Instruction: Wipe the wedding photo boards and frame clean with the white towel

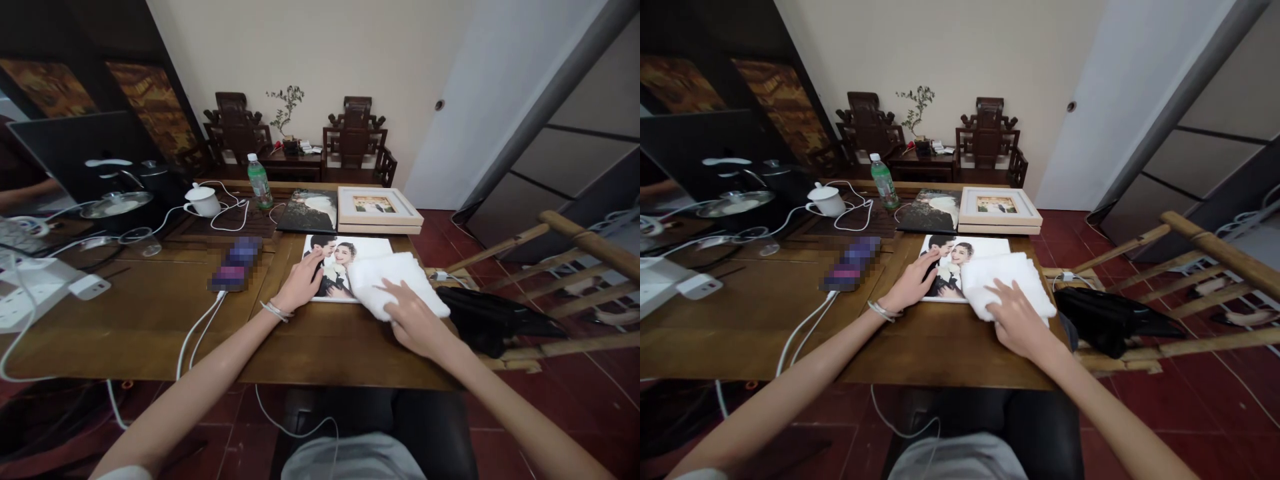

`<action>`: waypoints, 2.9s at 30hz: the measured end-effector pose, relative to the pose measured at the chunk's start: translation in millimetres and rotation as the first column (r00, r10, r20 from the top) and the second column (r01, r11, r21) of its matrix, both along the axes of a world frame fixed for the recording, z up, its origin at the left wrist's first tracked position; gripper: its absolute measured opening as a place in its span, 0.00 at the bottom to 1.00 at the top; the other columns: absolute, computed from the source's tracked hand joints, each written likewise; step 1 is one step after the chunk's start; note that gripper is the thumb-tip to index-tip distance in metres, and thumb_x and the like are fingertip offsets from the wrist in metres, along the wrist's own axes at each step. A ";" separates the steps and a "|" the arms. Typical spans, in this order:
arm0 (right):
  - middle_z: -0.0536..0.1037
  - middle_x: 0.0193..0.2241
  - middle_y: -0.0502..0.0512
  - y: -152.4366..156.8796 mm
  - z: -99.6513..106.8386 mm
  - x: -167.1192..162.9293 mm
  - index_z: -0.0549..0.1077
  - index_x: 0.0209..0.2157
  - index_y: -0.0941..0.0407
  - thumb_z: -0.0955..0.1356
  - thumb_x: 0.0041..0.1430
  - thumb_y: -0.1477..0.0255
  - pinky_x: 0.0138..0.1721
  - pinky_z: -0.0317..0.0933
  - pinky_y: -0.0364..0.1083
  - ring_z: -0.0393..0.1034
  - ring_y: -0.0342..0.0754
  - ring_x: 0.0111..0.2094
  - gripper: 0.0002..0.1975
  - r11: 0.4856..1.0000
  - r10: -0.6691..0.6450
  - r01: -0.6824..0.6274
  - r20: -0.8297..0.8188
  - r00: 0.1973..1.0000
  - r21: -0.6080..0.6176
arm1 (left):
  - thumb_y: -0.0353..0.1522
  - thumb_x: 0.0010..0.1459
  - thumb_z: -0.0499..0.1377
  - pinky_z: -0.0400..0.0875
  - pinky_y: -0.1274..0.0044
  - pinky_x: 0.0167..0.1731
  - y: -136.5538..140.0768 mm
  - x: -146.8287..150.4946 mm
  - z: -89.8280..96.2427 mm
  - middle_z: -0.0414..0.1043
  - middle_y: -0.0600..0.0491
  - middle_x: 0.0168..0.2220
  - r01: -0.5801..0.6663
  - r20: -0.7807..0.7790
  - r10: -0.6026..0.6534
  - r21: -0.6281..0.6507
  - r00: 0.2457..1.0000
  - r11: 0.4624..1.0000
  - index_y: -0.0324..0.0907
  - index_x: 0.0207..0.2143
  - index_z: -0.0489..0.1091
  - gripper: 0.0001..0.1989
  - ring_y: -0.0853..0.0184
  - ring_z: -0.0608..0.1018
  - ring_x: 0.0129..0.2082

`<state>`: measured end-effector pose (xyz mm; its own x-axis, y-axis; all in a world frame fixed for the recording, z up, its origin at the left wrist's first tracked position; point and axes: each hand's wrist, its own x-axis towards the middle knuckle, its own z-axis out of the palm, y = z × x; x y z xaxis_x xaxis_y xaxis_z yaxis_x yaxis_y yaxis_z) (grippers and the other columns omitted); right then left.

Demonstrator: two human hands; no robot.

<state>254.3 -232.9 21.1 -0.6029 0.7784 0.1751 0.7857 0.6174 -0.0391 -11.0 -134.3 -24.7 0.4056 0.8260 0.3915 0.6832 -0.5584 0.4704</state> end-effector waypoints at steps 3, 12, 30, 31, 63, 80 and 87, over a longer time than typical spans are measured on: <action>0.68 0.57 0.65 -21.1 0.6 3.4 0.74 0.31 0.58 0.61 0.41 0.85 0.59 0.48 0.66 0.51 0.63 0.62 0.16 0.997 0.071 -0.071 -0.023 0.997 -0.020 | 0.30 0.64 0.46 0.58 0.61 0.60 -0.6 0.4 1.2 0.57 0.43 0.63 -0.010 -0.005 0.010 -0.010 1.000 1.000 0.39 0.58 0.59 0.21 0.60 0.58 0.64; 0.75 0.45 0.71 71.9 19.0 -7.7 0.72 0.35 0.61 0.59 0.46 0.83 0.49 0.61 0.55 0.68 0.60 0.50 0.16 0.993 -0.118 0.120 0.070 0.991 -0.020 | 0.31 0.64 0.47 0.58 0.61 0.60 0.0 -1.0 2.3 0.59 0.44 0.62 -0.008 0.006 0.008 -0.015 1.000 1.000 0.40 0.57 0.61 0.19 0.60 0.59 0.63; 0.65 0.59 0.66 -16.4 -8.4 -4.4 0.75 0.32 0.59 0.61 0.41 0.86 0.59 0.45 0.69 0.47 0.65 0.63 0.17 0.998 0.061 -0.061 0.013 0.998 -0.001 | 0.31 0.64 0.47 0.57 0.60 0.60 0.7 -0.8 -0.6 0.57 0.44 0.63 0.002 0.016 -0.002 -0.009 1.000 1.000 0.40 0.58 0.59 0.20 0.59 0.58 0.64; 0.65 0.59 0.66 -17.0 -7.4 -4.7 0.75 0.32 0.59 0.61 0.41 0.86 0.59 0.46 0.68 0.48 0.65 0.63 0.17 0.998 0.063 -0.063 0.017 0.998 -0.011 | 0.31 0.64 0.47 0.57 0.60 0.60 0.7 -0.8 -0.5 0.57 0.44 0.63 0.003 0.015 -0.002 -0.010 1.000 1.000 0.40 0.58 0.59 0.20 0.59 0.58 0.64; 0.70 0.54 0.65 15.4 13.6 -48.1 0.74 0.41 0.58 0.61 0.48 0.83 0.56 0.52 0.62 0.58 0.63 0.58 0.19 0.999 0.012 -0.008 0.104 0.994 -0.038 | 0.31 0.64 0.47 0.57 0.60 0.60 -0.2 0.2 1.6 0.58 0.44 0.62 -0.007 0.015 0.008 -0.025 1.000 1.000 0.41 0.57 0.60 0.20 0.59 0.59 0.64; 0.72 0.49 0.68 95.7 19.1 -71.8 0.71 0.48 0.61 0.59 0.53 0.82 0.51 0.55 0.58 0.63 0.62 0.53 0.21 0.994 -0.113 0.113 0.136 0.984 0.010 | 0.32 0.64 0.47 0.56 0.62 0.61 3.3 -3.2 -2.3 0.57 0.44 0.63 0.019 0.011 -0.019 -0.010 1.000 1.000 0.39 0.58 0.59 0.21 0.61 0.58 0.64; 0.63 0.60 0.64 6.8 6.6 -55.6 0.74 0.44 0.59 0.61 0.49 0.83 0.59 0.43 0.67 0.48 0.66 0.63 0.21 0.997 0.027 -0.019 0.115 0.993 -0.075 | 0.31 0.64 0.47 0.57 0.61 0.60 3.7 -1.0 -3.8 0.58 0.43 0.62 -0.005 0.010 0.005 -0.027 1.000 1.000 0.39 0.58 0.60 0.20 0.59 0.58 0.64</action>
